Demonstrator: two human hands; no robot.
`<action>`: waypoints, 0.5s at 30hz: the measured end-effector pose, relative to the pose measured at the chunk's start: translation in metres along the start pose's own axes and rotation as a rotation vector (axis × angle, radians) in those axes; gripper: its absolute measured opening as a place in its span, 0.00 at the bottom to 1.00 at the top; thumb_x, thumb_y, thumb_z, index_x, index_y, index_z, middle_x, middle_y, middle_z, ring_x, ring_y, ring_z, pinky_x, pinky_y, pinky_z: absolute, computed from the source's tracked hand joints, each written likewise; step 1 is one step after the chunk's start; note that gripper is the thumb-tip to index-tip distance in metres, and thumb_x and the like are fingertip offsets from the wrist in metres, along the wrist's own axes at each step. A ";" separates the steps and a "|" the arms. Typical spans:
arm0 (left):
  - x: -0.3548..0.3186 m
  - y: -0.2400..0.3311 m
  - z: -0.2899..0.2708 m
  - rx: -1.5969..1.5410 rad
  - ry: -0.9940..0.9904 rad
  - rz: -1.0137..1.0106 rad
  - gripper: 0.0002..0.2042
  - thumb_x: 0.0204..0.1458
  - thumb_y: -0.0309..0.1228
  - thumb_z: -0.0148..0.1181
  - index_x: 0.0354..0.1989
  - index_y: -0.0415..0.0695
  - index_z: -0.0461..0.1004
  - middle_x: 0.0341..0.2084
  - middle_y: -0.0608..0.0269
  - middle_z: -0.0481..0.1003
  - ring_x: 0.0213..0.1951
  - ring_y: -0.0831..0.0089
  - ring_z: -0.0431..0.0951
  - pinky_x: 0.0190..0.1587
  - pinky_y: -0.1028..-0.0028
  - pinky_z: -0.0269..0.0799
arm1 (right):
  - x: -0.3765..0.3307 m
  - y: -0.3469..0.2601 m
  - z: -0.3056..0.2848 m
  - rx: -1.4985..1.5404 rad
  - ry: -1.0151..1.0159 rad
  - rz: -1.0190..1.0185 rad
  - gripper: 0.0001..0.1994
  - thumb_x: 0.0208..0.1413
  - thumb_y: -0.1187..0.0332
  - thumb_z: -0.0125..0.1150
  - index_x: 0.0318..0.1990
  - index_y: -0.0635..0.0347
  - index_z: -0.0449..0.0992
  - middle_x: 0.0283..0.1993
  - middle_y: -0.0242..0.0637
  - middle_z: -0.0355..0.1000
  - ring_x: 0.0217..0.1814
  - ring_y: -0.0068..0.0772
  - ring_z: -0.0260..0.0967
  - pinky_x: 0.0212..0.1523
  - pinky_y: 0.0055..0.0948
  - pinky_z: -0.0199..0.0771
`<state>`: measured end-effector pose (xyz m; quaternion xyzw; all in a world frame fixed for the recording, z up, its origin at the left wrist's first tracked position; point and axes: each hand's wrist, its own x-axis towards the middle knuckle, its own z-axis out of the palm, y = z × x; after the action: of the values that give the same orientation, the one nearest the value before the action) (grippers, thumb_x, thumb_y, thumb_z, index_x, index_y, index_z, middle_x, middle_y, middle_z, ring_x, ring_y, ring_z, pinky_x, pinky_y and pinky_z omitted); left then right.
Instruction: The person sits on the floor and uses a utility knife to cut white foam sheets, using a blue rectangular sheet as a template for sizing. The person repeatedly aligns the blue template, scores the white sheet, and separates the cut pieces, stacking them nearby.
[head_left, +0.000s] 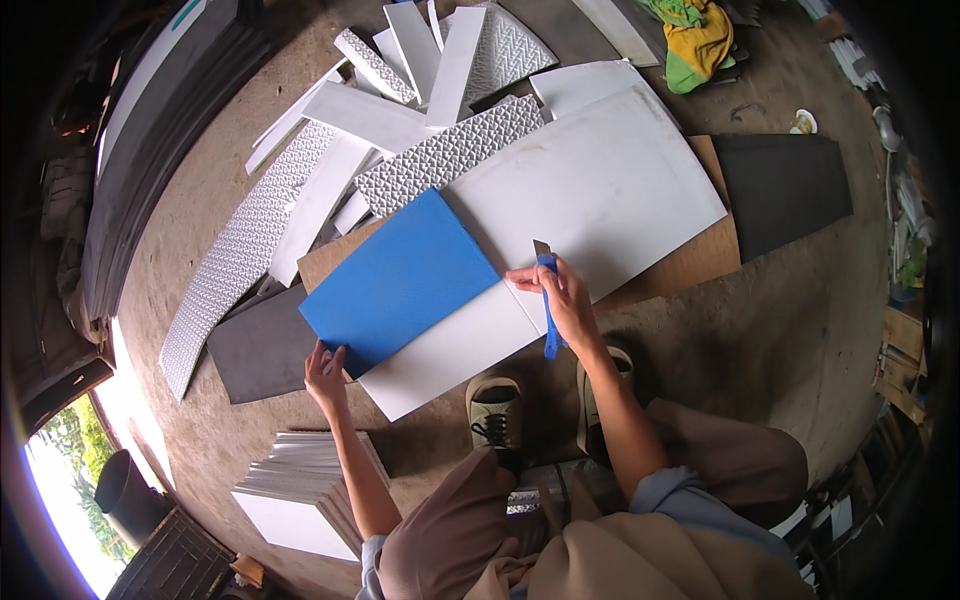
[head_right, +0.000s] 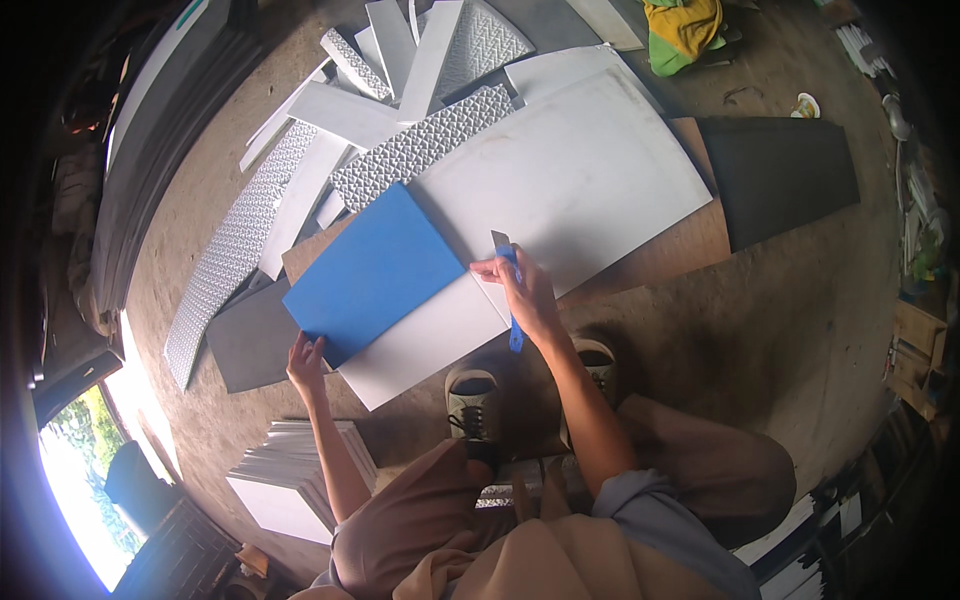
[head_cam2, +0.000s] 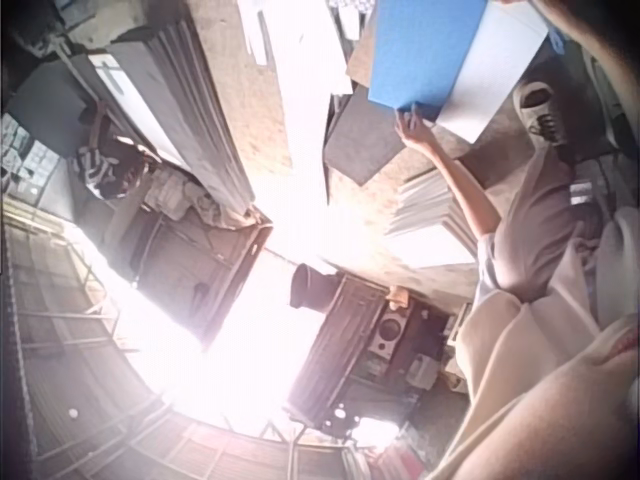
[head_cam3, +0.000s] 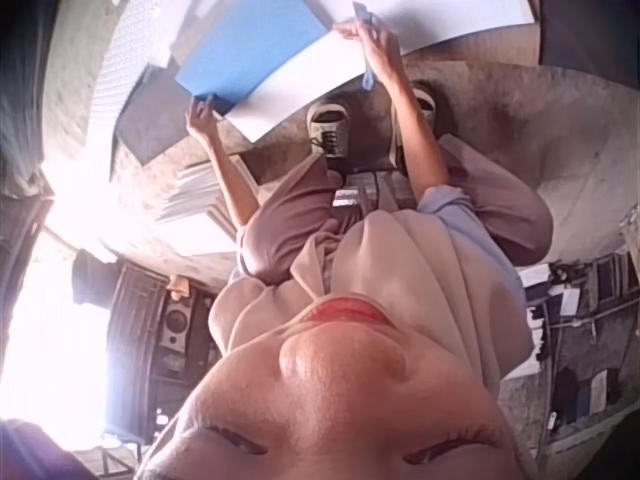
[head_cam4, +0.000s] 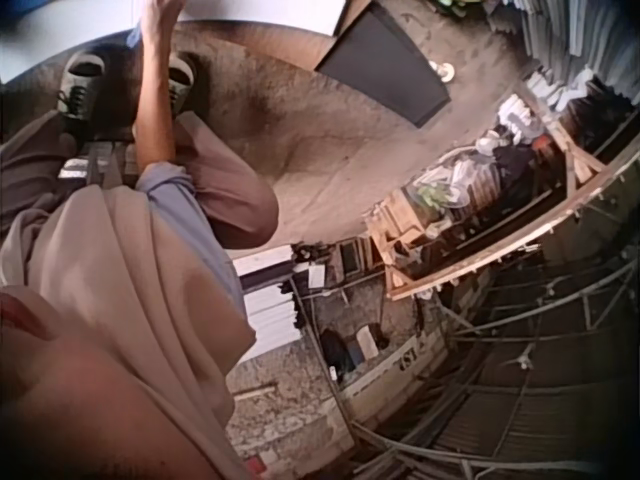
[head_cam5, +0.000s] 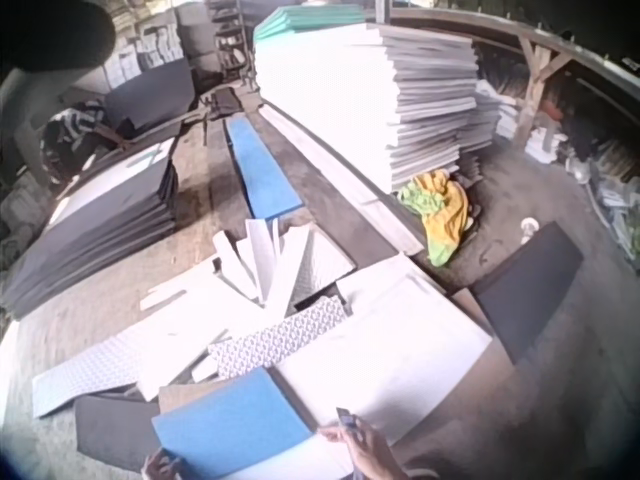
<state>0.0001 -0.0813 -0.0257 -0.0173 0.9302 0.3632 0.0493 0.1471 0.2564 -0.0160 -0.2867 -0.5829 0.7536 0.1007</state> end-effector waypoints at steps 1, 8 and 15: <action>0.000 0.000 0.000 -0.005 -0.001 0.004 0.20 0.38 0.27 0.65 0.44 0.42 0.72 0.31 0.64 0.70 0.28 0.81 0.69 0.34 0.80 0.71 | 0.001 0.002 -0.002 0.047 0.016 -0.005 0.15 0.58 0.64 0.38 0.38 0.68 0.68 0.38 0.39 0.73 0.38 0.32 0.70 0.40 0.26 0.67; 0.000 0.005 -0.002 0.016 -0.055 -0.020 0.20 0.42 0.30 0.62 0.46 0.39 0.69 0.38 0.59 0.71 0.34 0.75 0.73 0.37 0.77 0.68 | -0.001 0.001 -0.001 -0.246 -0.063 -0.024 0.16 0.58 0.61 0.39 0.36 0.65 0.68 0.38 0.35 0.73 0.32 0.27 0.65 0.34 0.25 0.66; 0.000 -0.002 -0.003 0.033 -0.058 -0.032 0.19 0.43 0.30 0.61 0.46 0.40 0.69 0.36 0.62 0.70 0.31 0.77 0.72 0.33 0.79 0.68 | -0.001 -0.004 0.002 -0.210 -0.076 -0.040 0.16 0.58 0.61 0.38 0.38 0.64 0.69 0.40 0.35 0.72 0.35 0.29 0.66 0.40 0.27 0.66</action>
<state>-0.0004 -0.0849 -0.0251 -0.0206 0.9339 0.3473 0.0825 0.1459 0.2551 -0.0113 -0.2552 -0.6675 0.6967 0.0627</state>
